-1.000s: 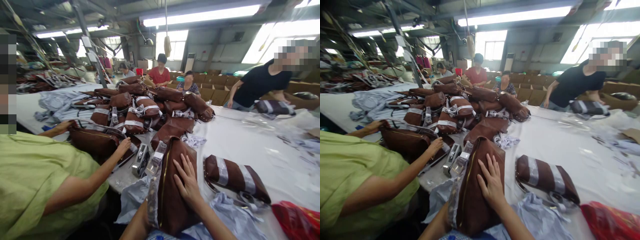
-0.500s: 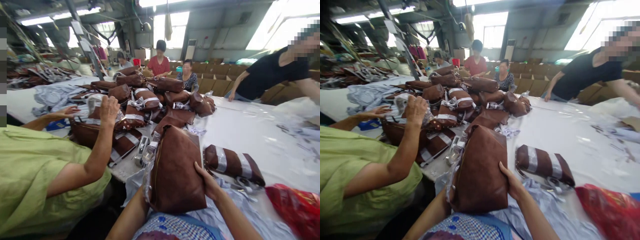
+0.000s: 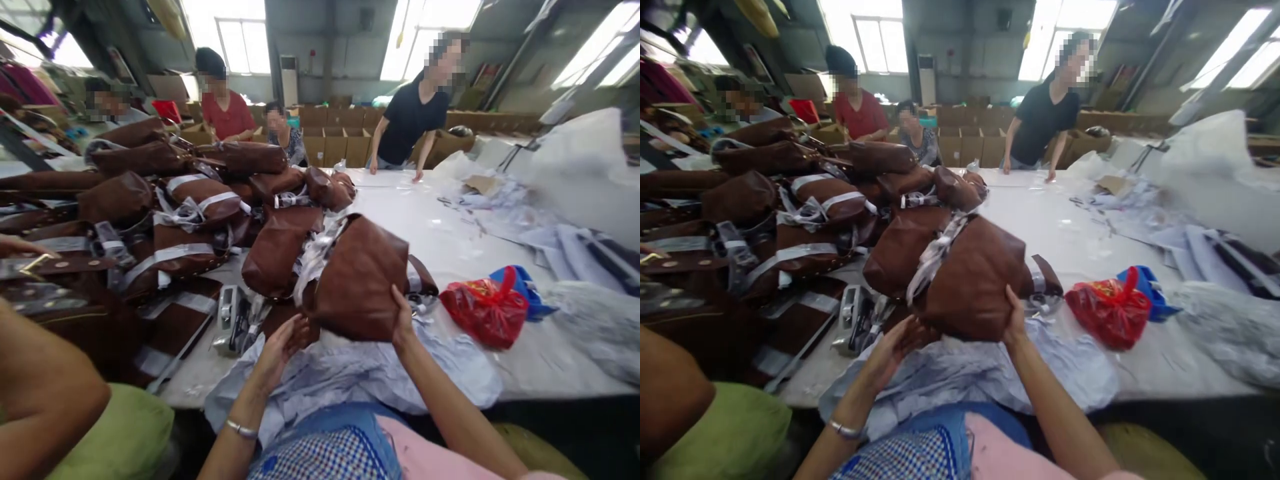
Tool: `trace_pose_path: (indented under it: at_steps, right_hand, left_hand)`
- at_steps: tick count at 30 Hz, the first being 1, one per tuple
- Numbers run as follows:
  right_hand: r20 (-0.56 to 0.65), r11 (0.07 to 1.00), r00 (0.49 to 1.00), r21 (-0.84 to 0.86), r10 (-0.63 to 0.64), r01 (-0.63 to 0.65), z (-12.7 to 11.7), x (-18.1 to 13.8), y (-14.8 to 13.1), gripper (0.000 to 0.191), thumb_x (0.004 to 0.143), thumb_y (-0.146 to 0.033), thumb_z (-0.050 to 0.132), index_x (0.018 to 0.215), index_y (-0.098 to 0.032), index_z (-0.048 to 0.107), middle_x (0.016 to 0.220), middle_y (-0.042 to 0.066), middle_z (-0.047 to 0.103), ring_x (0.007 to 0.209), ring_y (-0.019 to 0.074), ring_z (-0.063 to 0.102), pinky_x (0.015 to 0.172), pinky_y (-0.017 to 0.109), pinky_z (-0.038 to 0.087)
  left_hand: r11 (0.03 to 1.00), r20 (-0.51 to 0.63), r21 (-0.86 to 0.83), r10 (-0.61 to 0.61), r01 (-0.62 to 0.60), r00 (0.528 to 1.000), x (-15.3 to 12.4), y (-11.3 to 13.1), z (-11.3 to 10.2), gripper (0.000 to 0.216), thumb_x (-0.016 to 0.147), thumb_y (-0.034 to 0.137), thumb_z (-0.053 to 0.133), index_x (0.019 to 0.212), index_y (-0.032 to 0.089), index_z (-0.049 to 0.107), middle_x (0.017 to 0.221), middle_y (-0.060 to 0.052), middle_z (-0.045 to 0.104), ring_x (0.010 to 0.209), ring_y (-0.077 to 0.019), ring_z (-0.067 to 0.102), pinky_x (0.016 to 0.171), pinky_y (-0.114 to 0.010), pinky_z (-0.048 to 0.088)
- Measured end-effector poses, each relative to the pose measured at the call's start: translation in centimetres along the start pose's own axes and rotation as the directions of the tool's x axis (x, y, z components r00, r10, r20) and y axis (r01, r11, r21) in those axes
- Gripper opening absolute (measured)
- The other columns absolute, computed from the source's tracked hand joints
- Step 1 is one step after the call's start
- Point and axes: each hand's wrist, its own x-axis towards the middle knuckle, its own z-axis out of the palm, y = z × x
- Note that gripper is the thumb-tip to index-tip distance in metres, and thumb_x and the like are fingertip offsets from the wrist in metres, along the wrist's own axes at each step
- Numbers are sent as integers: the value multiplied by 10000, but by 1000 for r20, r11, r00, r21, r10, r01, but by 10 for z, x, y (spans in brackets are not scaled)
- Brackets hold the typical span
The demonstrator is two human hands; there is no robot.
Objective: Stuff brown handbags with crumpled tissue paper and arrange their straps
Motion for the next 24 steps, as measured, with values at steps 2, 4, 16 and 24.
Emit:
trace_pose_path:
  at_steps: [2, 4, 16, 24]
  right_hand:
    - [-6, 977, 977, -36, -212, 212, -6, 25, -20, 426, 885, -491, 579, 1208, -222, 644, 1170, 54, 719, 1136, 240, 652, 1003, 442, 536]
    - [-24, 938, 975, -279, -223, 208, -19, 40, -28, 543, 881, -623, 524, 1271, -251, 595, 1241, 74, 678, 1169, 240, 630, 999, 464, 527]
    - [470, -369, 734, -651, 490, 663, -125, -49, 63, 1099, 633, -494, 835, 1546, -275, 264, 1631, 165, 154, 1495, 410, 87, 1178, 643, 56]
    - [371, -605, 797, -520, 477, 604, -146, -40, 85, 997, 729, -402, 784, 1545, -197, 249, 1222, 169, 647, 1235, 348, 531, 1149, 605, 178]
  left_hand:
    - [999, -36, 53, -7, 8, 999, -10, -4, -9, 561, 839, 502, 668, 1304, 200, 584, 1374, -142, 590, 1219, -273, 596, 1007, -405, 488]
    - [976, -97, 215, 46, -24, 994, -17, -11, -17, 578, 827, 543, 654, 1276, 183, 599, 1344, -155, 609, 1204, -274, 604, 1012, -414, 482]
    - [-287, 418, 891, 215, -352, 883, -50, -76, -69, 823, 762, 339, 733, 1497, 252, 374, 1591, -126, 308, 1472, -353, 255, 1152, -587, 278]
    - [-444, 354, 853, 104, -274, 930, -63, -96, -120, 587, 917, 282, 429, 1502, 274, 377, 1249, -100, 667, 1025, -268, 667, 922, -434, 513]
